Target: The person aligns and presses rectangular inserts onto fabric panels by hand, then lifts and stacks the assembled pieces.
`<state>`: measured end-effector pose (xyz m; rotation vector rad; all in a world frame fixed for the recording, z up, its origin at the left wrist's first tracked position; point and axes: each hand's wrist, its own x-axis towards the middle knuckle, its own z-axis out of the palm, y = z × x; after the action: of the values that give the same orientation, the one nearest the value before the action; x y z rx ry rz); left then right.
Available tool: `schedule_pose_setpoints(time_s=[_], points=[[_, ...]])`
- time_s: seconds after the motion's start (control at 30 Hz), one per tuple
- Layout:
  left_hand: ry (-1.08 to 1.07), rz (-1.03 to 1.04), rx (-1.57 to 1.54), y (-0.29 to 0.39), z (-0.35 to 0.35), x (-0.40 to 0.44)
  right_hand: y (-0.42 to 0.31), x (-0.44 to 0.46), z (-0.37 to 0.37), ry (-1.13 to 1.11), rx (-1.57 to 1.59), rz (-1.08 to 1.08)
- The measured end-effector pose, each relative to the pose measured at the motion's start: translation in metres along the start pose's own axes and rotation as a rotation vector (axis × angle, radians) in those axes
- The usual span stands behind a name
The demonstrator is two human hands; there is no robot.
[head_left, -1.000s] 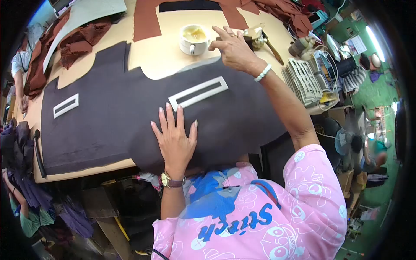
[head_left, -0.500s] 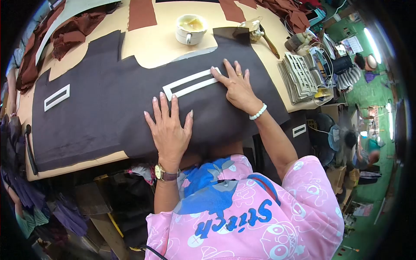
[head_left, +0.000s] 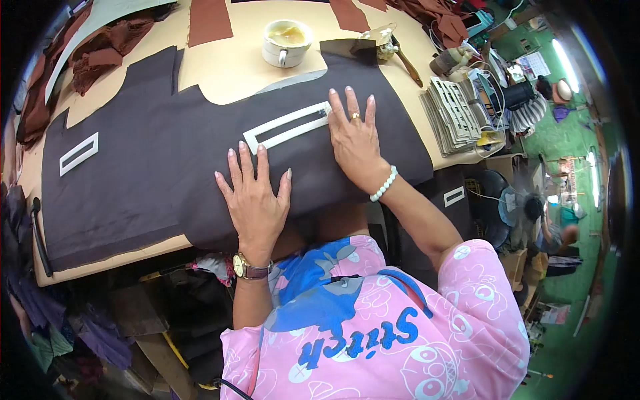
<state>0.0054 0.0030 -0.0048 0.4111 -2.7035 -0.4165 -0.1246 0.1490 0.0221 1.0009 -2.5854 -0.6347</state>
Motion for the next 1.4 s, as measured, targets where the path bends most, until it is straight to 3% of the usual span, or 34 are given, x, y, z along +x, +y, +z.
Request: schedule_pose_setpoints(time_s=[0.33,0.43,0.77,1.17,1.27,1.37,1.4], points=[[-0.002,0.014,-0.004,-0.003,0.001,-0.001,0.015,0.011,0.008,-0.114,-0.147,-0.078],[0.041,-0.017,-0.149,-0.009,-0.005,0.0,0.01,0.011,0.007,-0.108,-0.153,-0.085],[0.144,-0.189,-0.01,-0.052,-0.025,0.004,-0.033,0.015,-0.014,-0.078,-0.094,-0.173],[0.177,-0.186,0.141,-0.068,-0.013,-0.001,-0.084,0.023,-0.039,0.023,-0.038,-0.288],[0.182,-0.182,0.153,-0.068,-0.011,-0.001,-0.083,0.021,-0.037,0.032,0.04,-0.305],[0.181,-0.178,0.151,-0.069,-0.012,-0.002,-0.076,0.02,-0.03,0.129,0.35,-0.321],[0.179,-0.178,0.154,-0.069,-0.011,-0.002,-0.068,0.021,-0.032,0.05,0.474,-0.371]])
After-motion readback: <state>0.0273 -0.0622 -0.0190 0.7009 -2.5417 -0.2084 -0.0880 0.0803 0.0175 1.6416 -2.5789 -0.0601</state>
